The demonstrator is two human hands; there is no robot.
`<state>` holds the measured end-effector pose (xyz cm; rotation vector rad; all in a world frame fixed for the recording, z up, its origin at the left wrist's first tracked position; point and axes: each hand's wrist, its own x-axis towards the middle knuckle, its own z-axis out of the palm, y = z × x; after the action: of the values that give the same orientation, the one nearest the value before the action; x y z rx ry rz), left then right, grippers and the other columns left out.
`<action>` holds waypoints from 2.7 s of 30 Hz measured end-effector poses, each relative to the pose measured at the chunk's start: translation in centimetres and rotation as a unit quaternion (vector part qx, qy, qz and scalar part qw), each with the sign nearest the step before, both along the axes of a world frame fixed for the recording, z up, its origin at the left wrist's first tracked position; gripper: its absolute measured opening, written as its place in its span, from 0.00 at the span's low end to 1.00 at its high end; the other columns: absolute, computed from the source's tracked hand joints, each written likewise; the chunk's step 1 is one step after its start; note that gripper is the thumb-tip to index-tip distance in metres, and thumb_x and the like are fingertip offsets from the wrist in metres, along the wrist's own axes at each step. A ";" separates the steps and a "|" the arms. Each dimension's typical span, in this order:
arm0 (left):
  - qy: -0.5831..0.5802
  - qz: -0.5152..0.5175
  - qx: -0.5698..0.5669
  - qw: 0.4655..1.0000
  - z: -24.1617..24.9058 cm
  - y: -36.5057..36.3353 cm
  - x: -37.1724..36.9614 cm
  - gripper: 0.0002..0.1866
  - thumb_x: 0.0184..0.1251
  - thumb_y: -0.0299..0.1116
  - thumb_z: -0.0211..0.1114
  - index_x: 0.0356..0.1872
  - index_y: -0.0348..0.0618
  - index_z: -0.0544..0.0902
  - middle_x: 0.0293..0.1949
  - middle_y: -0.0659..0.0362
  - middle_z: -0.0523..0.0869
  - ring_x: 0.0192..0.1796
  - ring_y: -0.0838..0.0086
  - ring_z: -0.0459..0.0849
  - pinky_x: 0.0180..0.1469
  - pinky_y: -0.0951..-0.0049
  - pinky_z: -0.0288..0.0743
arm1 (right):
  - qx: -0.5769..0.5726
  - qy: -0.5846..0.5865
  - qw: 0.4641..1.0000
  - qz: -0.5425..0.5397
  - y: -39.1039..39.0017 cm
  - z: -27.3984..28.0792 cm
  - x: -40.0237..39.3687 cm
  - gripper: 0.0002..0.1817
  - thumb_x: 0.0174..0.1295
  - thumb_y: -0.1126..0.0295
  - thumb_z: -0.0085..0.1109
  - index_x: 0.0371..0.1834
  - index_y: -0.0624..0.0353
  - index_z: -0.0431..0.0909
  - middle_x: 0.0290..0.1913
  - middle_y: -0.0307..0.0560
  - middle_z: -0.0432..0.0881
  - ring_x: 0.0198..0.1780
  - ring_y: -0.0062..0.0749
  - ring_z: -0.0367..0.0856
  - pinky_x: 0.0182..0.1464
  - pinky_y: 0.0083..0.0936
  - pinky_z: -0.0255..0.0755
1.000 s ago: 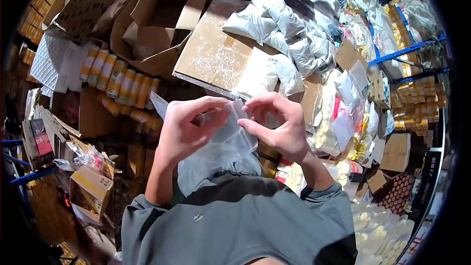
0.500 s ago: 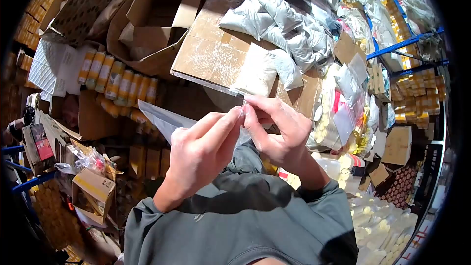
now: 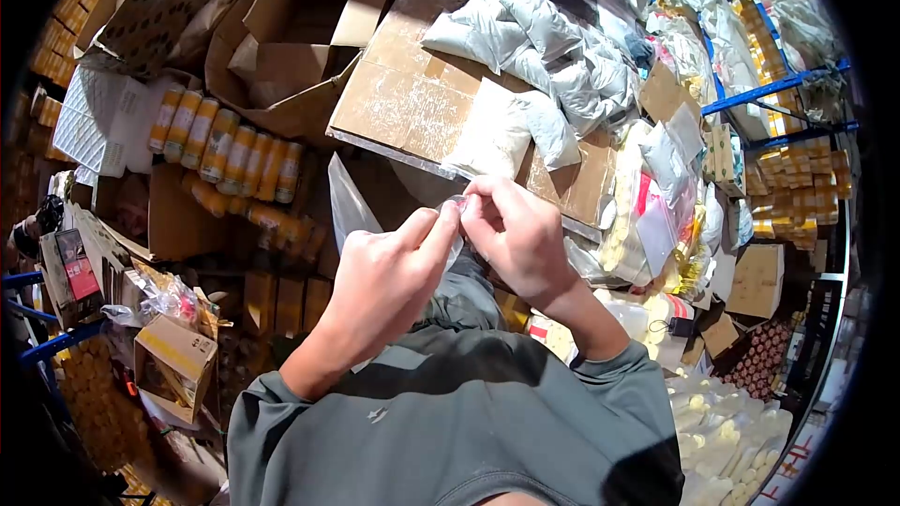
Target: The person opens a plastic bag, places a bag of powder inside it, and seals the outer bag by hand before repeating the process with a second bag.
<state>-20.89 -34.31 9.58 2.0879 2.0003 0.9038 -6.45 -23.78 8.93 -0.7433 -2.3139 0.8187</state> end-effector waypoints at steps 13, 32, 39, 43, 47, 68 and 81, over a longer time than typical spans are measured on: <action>0.004 0.006 0.011 1.000 -2.5 -0.2 -1.5 0.13 0.58 0.24 0.68 0.45 0.42 0.85 0.33 0.60 0.86 0.24 0.70 0.84 0.22 0.75 0.74 | -0.513 -0.024 0.857 0.039 1.3 -1.2 0.6 0.13 0.70 0.64 0.58 0.45 0.64 0.81 0.36 0.40 0.83 0.33 0.17 0.80 0.30 0.15 0.74; -0.475 0.069 -0.046 0.876 -3.5 -0.3 -3.3 0.06 0.65 0.22 0.67 0.41 0.32 0.86 0.28 0.61 0.87 0.30 0.87 0.82 0.31 0.89 0.72 | -0.486 0.087 0.869 -0.041 -1.8 -6.6 1.3 0.10 0.69 0.69 0.58 0.39 0.67 0.82 0.34 0.43 0.85 0.38 0.22 0.83 0.43 0.21 0.78; -0.461 0.075 -0.041 0.883 -3.8 -0.6 -4.1 0.06 0.65 0.23 0.67 0.41 0.32 0.86 0.29 0.61 0.87 0.31 0.86 0.82 0.33 0.88 0.73 | -0.495 0.175 0.849 0.057 -4.1 -8.3 1.7 0.06 0.67 0.78 0.58 0.43 0.67 0.81 0.58 0.51 0.75 0.55 0.32 0.79 0.56 0.27 0.76; -0.435 0.039 -0.081 0.896 -3.7 -0.7 -4.4 0.06 0.64 0.22 0.68 0.40 0.33 0.86 0.27 0.61 0.86 0.29 0.87 0.81 0.31 0.87 0.72 | -0.370 0.178 0.906 0.103 -3.2 -7.7 0.8 0.11 0.64 0.68 0.64 0.45 0.64 0.83 0.60 0.53 0.75 0.58 0.36 0.77 0.58 0.32 0.73; -0.371 -0.011 -0.081 0.925 -3.7 0.1 -4.0 0.06 0.60 0.21 0.70 0.38 0.36 0.86 0.24 0.62 0.83 0.23 0.89 0.71 0.24 0.86 0.62 | -0.379 0.183 0.899 0.122 -1.8 -5.0 0.5 0.10 0.67 0.71 0.61 0.47 0.63 0.83 0.62 0.55 0.73 0.61 0.37 0.75 0.63 0.33 0.68; -0.208 -0.092 -0.303 0.925 -3.4 11.3 4.9 0.31 0.64 0.25 0.64 0.69 0.54 0.70 0.19 0.49 0.76 0.17 0.58 0.73 0.28 0.69 0.73 | -0.567 0.227 0.790 0.056 4.5 -8.7 10.9 0.35 0.57 0.82 0.61 0.70 0.59 0.63 0.43 0.37 0.78 0.47 0.19 0.75 0.54 0.20 0.72; -0.185 -0.084 -0.362 0.910 -1.9 22.3 12.5 0.19 0.67 0.24 0.60 0.58 0.48 0.79 0.26 0.54 0.85 0.26 0.72 0.82 0.34 0.75 0.76 | -0.569 0.150 0.788 0.180 14.6 -11.5 19.6 0.20 0.56 0.78 0.67 0.53 0.60 0.76 0.37 0.39 0.83 0.39 0.20 0.78 0.50 0.25 0.73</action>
<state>-8.43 -12.05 7.69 1.5007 1.5821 0.3824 13.16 -9.18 -2.56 -0.5182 -1.4854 2.3863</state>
